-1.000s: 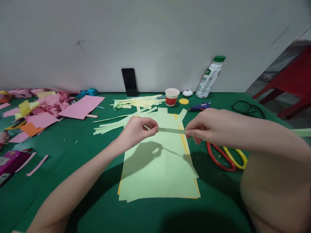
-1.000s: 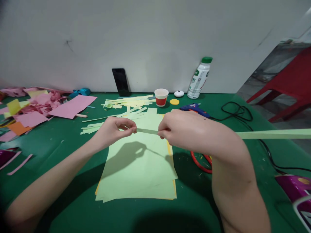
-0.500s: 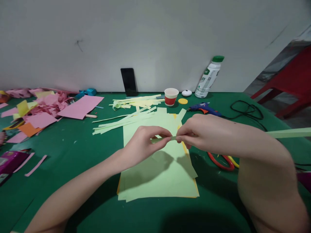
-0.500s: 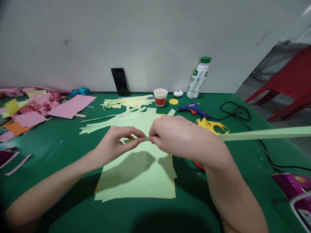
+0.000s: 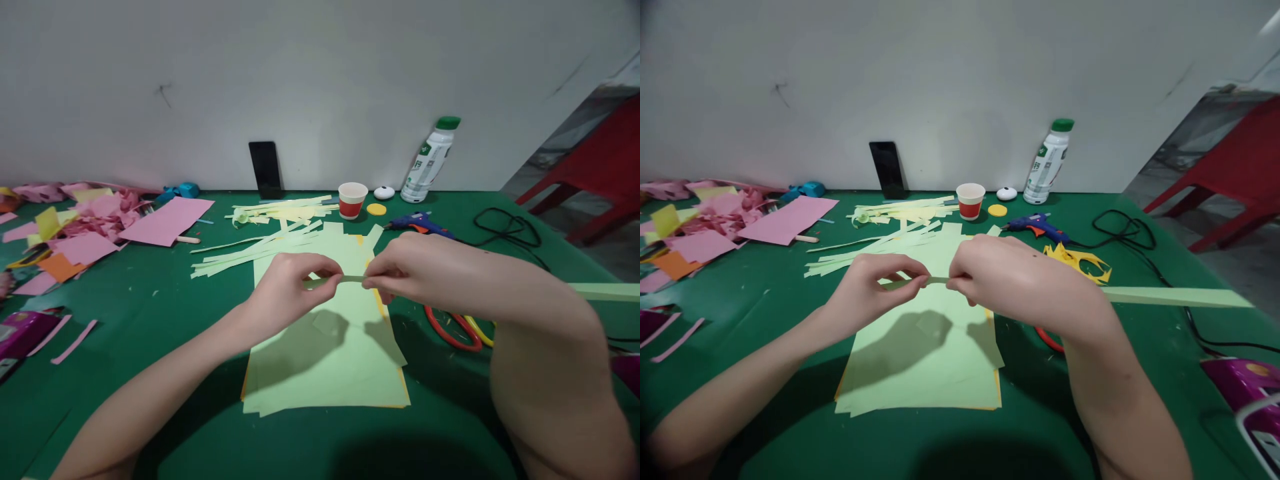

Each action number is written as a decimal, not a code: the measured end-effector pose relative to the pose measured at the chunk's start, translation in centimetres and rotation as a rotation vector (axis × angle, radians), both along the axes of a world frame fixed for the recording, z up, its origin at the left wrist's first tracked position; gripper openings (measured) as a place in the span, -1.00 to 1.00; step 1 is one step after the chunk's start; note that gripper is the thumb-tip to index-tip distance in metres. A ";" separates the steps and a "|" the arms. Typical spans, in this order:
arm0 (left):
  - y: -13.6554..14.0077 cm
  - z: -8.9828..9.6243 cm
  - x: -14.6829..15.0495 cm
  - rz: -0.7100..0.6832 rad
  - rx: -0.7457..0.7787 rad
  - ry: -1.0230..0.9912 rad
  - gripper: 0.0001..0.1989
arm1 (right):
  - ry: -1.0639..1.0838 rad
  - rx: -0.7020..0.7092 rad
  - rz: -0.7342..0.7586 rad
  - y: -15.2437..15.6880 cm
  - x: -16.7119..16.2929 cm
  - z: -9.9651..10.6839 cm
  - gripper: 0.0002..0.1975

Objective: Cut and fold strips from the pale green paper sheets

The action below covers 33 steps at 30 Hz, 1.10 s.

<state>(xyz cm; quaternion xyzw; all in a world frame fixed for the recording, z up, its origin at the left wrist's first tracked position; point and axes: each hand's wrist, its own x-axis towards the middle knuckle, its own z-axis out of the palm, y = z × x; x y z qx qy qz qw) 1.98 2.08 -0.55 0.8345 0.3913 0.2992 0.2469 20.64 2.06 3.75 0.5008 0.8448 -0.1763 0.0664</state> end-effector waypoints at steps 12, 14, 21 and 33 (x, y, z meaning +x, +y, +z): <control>-0.5 -0.4 0.4 -0.075 0.105 0.052 -0.87 | 0.008 0.099 0.086 -0.4 -1.0 -0.6 -0.69; -0.6 -0.6 0.4 -0.056 0.110 0.056 -0.87 | -0.001 0.110 0.074 -0.4 -1.1 -0.7 -0.68; -0.6 -0.4 0.4 -0.027 0.106 0.038 -0.88 | 0.024 0.123 0.041 -0.4 -1.5 -0.8 -0.64; 2.0 -1.0 -0.6 0.098 -0.048 0.038 -0.86 | 0.169 0.113 -0.085 -0.2 0.7 -0.7 -0.63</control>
